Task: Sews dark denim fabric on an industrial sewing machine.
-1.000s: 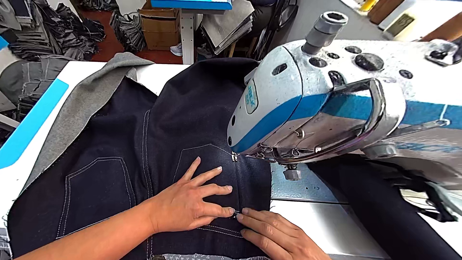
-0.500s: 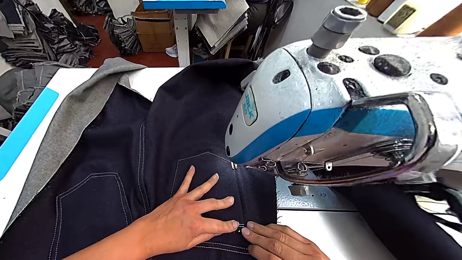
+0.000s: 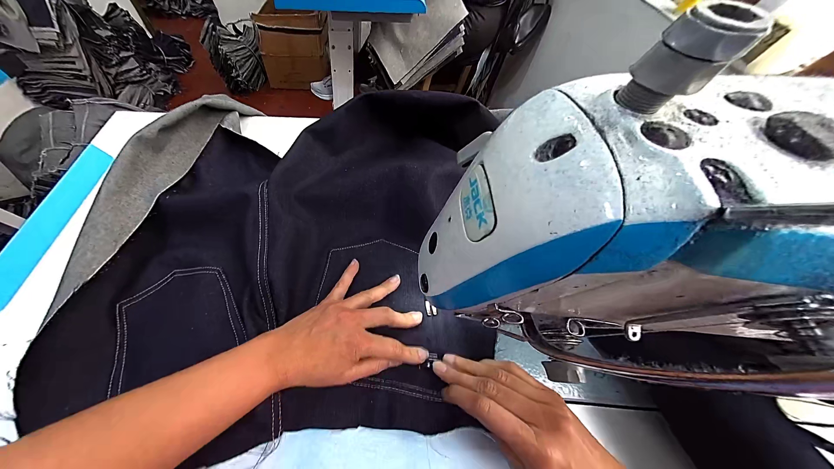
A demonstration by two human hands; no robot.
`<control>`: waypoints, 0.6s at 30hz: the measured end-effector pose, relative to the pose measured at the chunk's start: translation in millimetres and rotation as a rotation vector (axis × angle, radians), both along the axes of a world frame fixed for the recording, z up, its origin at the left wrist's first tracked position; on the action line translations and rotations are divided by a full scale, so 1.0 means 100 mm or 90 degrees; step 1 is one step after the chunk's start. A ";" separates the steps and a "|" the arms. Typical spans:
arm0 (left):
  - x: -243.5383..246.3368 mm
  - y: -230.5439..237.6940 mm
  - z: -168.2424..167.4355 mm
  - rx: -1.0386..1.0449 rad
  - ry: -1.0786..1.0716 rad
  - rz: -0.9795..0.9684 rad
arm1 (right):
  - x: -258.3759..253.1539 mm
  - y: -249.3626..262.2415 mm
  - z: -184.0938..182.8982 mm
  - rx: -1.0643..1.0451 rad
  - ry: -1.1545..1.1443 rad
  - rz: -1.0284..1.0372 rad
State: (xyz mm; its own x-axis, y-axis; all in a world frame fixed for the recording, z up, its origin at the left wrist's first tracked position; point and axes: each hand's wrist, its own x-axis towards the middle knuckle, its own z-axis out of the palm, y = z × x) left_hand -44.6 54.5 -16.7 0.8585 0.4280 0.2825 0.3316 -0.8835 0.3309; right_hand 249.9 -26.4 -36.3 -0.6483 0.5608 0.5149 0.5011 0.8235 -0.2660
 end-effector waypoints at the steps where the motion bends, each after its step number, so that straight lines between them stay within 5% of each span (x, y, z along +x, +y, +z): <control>1: 0.00 0.07 0.00 0.001 0.000 0.000 | 0.00 0.06 0.00 0.001 0.004 -0.001; 18: 0.05 0.53 0.07 0.003 -0.024 0.032 | 0.04 0.32 -0.05 0.025 0.016 -0.124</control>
State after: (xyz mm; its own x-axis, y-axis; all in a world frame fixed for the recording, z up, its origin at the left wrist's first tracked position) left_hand -39.9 107.8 -9.4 0.8249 0.4685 0.3163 0.3626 -0.8679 0.3396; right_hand 254.1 6.0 -41.1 -0.5160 0.6534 0.5539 0.6457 0.7216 -0.2498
